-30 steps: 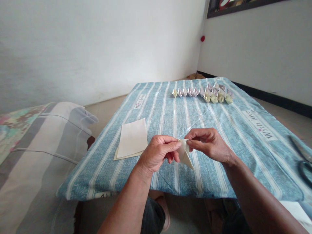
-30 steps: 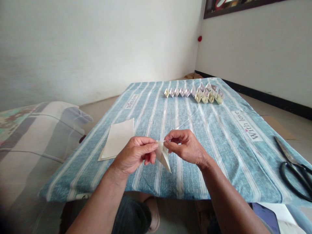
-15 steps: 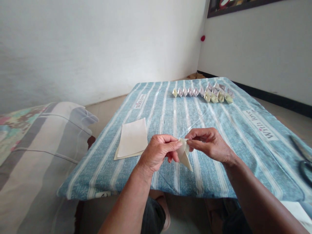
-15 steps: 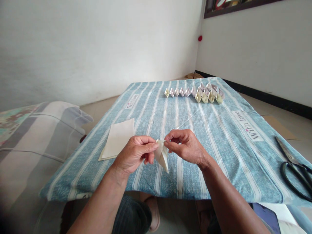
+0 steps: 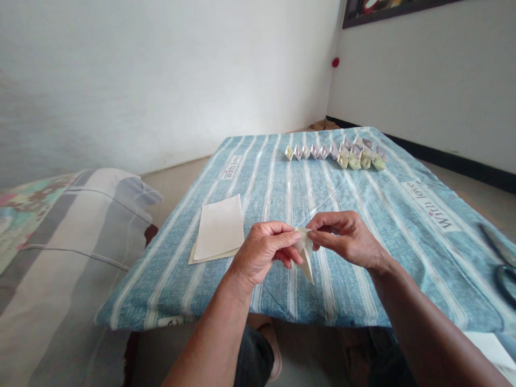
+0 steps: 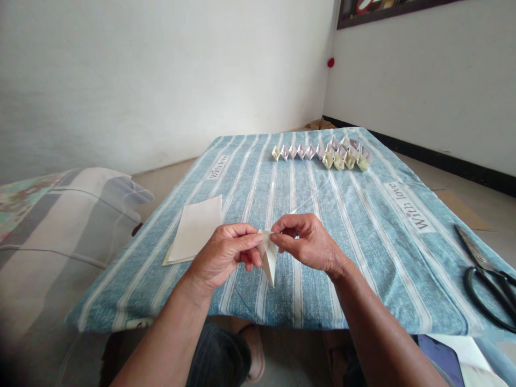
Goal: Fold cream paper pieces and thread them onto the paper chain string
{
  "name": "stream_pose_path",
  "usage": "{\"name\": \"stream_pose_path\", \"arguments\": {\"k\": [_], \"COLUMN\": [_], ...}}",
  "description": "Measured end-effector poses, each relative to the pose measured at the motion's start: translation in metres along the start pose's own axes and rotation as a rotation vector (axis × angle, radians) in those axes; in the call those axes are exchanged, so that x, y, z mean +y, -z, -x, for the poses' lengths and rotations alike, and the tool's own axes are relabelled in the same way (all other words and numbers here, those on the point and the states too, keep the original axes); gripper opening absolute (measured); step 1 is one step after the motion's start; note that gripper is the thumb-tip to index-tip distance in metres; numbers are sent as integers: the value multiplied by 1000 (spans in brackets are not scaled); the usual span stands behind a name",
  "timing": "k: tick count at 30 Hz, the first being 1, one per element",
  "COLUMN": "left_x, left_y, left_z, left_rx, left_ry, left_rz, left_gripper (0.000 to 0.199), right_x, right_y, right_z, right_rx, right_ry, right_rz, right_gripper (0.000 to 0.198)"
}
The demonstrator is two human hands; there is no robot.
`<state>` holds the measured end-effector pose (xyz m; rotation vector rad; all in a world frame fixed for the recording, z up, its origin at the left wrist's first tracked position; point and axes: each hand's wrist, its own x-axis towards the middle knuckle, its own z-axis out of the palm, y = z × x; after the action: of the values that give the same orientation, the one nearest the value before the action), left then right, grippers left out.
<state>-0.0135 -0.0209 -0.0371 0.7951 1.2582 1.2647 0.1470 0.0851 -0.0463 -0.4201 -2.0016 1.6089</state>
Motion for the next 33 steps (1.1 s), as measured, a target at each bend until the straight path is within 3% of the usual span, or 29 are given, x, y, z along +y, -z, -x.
{"name": "stream_pose_path", "arguments": {"k": [9, 20, 33], "left_x": [-1, 2, 3], "left_y": [-2, -8, -12], "left_z": [0, 1, 3], "left_rx": [29, 124, 191], "left_ry": [14, -38, -54], "left_rz": [-27, -202, -297], "left_gripper": [18, 18, 14], "right_x": [0, -2, -4], "right_y": [0, -4, -6], "right_z": [1, 1, 1], "right_rx": [1, -1, -2], "right_ry": [1, 117, 105], "right_rz": [52, 179, 143], "right_gripper": [12, 12, 13]}}
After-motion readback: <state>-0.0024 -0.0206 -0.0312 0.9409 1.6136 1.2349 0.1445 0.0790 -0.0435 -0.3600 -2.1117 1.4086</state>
